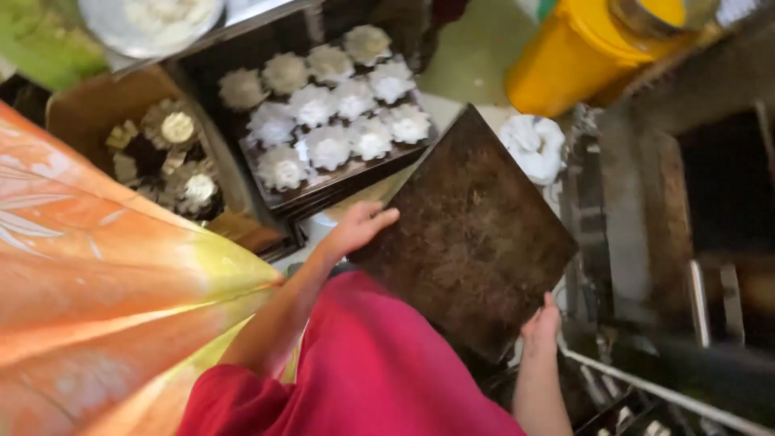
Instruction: Placing paper liners into metal baking molds in preparation for baking in a bakery setting.
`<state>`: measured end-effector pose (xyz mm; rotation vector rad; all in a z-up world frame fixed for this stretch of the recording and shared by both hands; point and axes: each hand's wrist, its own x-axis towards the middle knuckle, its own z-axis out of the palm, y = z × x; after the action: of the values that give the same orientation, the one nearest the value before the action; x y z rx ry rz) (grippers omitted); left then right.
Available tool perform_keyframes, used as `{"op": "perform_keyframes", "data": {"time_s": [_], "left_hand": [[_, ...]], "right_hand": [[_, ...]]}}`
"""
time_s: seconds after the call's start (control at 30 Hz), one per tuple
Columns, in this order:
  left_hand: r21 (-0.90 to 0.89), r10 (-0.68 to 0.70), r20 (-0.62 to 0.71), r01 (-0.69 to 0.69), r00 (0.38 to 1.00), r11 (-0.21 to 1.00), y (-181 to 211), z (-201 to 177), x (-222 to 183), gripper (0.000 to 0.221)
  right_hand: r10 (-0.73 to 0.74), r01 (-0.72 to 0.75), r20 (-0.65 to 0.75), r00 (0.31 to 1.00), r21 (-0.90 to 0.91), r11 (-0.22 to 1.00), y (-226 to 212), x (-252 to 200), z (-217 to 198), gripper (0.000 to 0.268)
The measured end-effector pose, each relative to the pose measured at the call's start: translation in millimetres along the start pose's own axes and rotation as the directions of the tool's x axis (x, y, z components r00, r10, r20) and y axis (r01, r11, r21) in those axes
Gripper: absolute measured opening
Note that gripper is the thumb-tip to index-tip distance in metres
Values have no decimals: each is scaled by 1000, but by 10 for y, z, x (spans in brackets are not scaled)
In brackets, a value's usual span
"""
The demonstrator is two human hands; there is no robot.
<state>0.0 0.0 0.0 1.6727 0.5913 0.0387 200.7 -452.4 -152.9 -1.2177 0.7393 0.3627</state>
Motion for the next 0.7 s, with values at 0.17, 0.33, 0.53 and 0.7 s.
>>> {"op": "perform_keyframes", "data": {"time_s": [0.17,0.33,0.53,0.7], "left_hand": [[182,87,-324,-29,942,983,25,-553,159,38],[250,44,-619,144,784,957,-348,-759,277,51],[164,23,-882,260,471,952,-604,-884,292,56],[38,-64,-968,398,241,917,-747,-938,443,63]], "right_hand": [[-122,121,1,993,-165,979,-418,996,711,26],[-106,179,307,946,-219,959,-673,1243,2630,22],[-192,408,526,829,-332,851,-536,1561,4560,22],[-68,558,732,678,-453,695,-117,1513,5751,27]]}}
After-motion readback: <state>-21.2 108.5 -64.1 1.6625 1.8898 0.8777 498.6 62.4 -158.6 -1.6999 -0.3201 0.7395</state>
